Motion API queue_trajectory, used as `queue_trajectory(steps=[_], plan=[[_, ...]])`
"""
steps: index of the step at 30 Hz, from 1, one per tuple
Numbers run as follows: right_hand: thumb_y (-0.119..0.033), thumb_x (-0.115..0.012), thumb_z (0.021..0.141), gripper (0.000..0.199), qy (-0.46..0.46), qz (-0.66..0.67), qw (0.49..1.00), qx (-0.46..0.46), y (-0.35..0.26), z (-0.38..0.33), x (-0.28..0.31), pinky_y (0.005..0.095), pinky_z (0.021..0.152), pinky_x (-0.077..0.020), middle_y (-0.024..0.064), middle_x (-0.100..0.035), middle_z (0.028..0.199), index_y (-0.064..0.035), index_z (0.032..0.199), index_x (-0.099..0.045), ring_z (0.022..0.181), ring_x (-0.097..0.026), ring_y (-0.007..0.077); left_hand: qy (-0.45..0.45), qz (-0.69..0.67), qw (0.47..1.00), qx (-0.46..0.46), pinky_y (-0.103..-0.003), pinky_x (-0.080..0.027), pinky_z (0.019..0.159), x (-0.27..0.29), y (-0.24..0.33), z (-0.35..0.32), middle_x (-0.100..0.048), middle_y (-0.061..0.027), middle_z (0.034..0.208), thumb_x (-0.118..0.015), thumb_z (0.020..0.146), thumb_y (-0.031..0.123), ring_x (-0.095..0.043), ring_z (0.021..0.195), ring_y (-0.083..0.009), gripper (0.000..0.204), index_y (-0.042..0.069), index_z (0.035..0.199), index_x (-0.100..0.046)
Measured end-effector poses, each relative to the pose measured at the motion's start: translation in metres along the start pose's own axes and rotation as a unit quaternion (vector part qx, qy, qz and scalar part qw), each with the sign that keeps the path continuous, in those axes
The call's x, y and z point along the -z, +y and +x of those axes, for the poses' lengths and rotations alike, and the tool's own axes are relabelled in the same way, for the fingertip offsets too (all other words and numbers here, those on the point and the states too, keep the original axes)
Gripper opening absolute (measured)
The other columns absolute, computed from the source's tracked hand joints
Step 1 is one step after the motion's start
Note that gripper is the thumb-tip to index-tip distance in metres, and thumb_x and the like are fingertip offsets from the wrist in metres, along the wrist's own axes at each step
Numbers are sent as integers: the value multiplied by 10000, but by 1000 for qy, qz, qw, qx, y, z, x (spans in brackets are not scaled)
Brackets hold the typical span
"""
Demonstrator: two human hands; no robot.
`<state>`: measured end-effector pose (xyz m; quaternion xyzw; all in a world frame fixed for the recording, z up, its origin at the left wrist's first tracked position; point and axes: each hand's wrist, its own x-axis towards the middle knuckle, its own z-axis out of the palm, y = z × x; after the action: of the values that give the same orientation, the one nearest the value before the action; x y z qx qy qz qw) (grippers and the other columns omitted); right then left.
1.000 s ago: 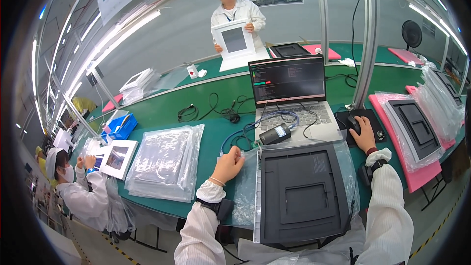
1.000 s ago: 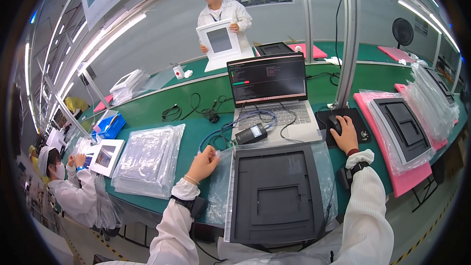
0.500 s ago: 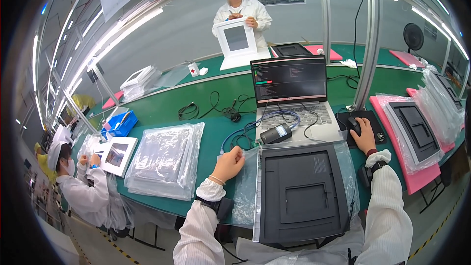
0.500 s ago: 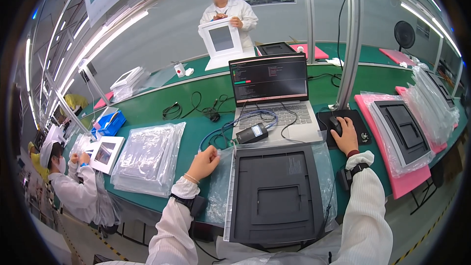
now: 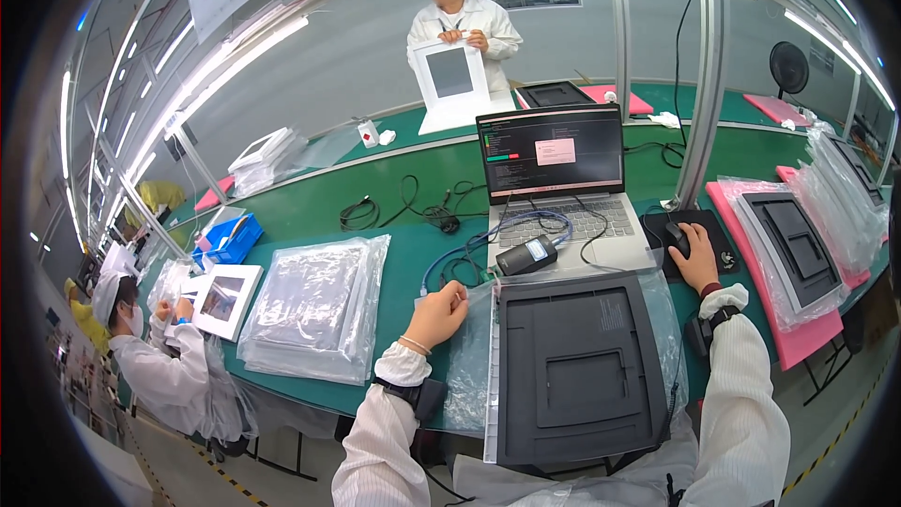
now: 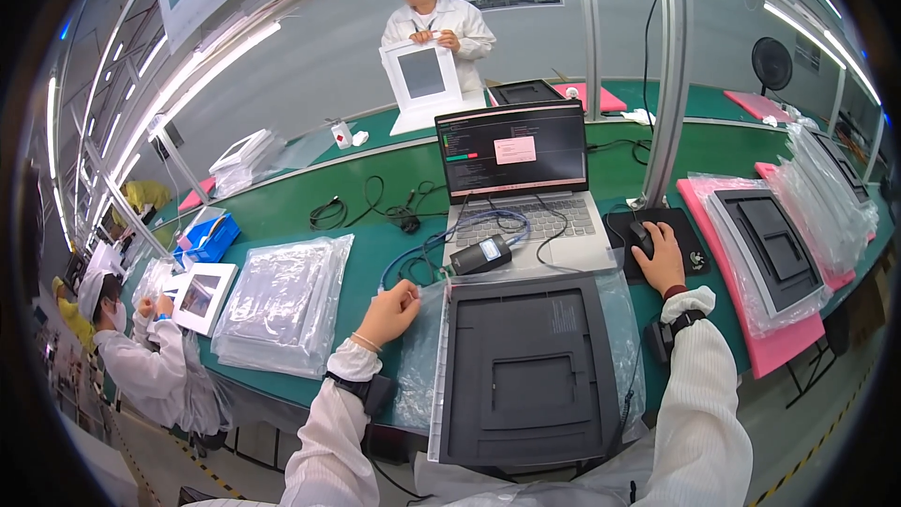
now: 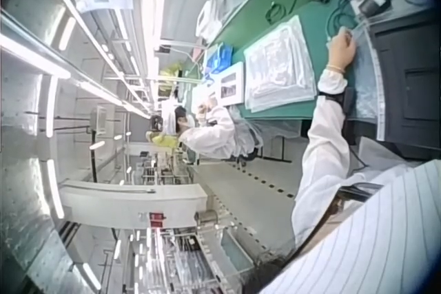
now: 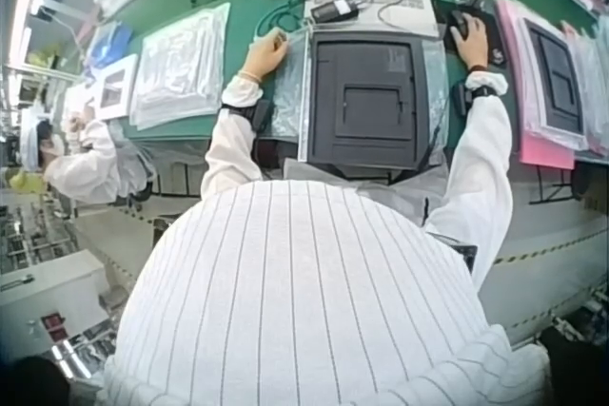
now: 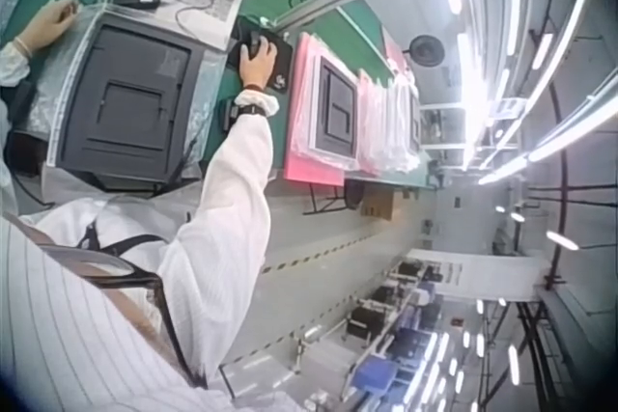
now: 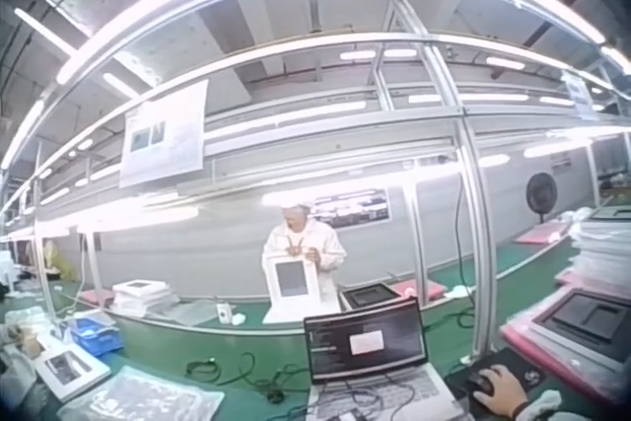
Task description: The recorder is placing plastic covers onto electronic components and then placing them into individual protective bags on an assembly line.
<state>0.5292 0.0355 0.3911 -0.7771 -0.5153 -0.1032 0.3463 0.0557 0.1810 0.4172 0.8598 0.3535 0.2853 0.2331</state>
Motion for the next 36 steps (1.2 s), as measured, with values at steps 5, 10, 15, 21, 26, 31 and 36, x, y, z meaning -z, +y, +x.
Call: queue_trajectory(steps=[5,10,15,21,26,31,36], plan=[[-223,-663,762,495,2,0,1000,4,2,0,0,414,952,-399,171,-433,1265,-126,1218,-496,1119,-472,377,4,8,1000,-6,-370,-380,491,-1,-2,1,-505,-88,547,-575,805,110,-528,512,-260,98,52,853,-511],[-222,-663,767,490,-2,-6,1000,8,-1,0,1,421,946,-405,170,-421,1283,-155,1224,-499,1115,-475,385,5,9,1000,-6,-369,-373,488,0,-4,0,-494,-84,539,-571,806,105,-523,509,-257,90,52,852,-513],[-226,-660,771,469,-8,-8,1000,5,-1,1,1,424,947,-404,173,-416,1290,-159,1211,-515,1117,-473,391,6,13,1000,-9,-369,-371,488,1,0,0,-492,-84,537,-564,811,99,-522,506,-253,82,52,856,-514],[-232,-656,777,447,-13,-11,1000,7,1,1,0,426,945,-404,174,-414,1289,-155,1198,-526,1105,-479,393,13,7,1000,-7,-367,-363,482,0,-1,-1,-488,-86,533,-568,813,106,-513,496,-250,85,55,863,-522],[-232,-657,777,445,-16,-17,1000,6,0,1,2,427,942,-405,173,-415,1288,-154,1195,-527,1096,-482,395,9,8,1000,-6,-364,-359,479,1,0,0,-486,-85,532,-569,813,108,-509,492,-246,88,53,861,-521],[-222,-661,772,450,-9,-13,1000,6,-3,0,2,423,942,-407,173,-423,1276,-157,1195,-522,1106,-479,390,9,-8,1000,-13,-358,-352,475,0,-3,1,-477,-84,526,-569,814,98,-498,482,-236,87,48,865,-519],[-235,-666,767,485,-8,-5,1000,2,0,1,1,423,942,-406,173,-423,1276,-148,1215,-502,1120,-470,387,13,-22,1000,-15,-352,-347,470,-1,-2,1,-466,-82,517,-570,816,92,-486,471,-232,93,40,867,-512]])
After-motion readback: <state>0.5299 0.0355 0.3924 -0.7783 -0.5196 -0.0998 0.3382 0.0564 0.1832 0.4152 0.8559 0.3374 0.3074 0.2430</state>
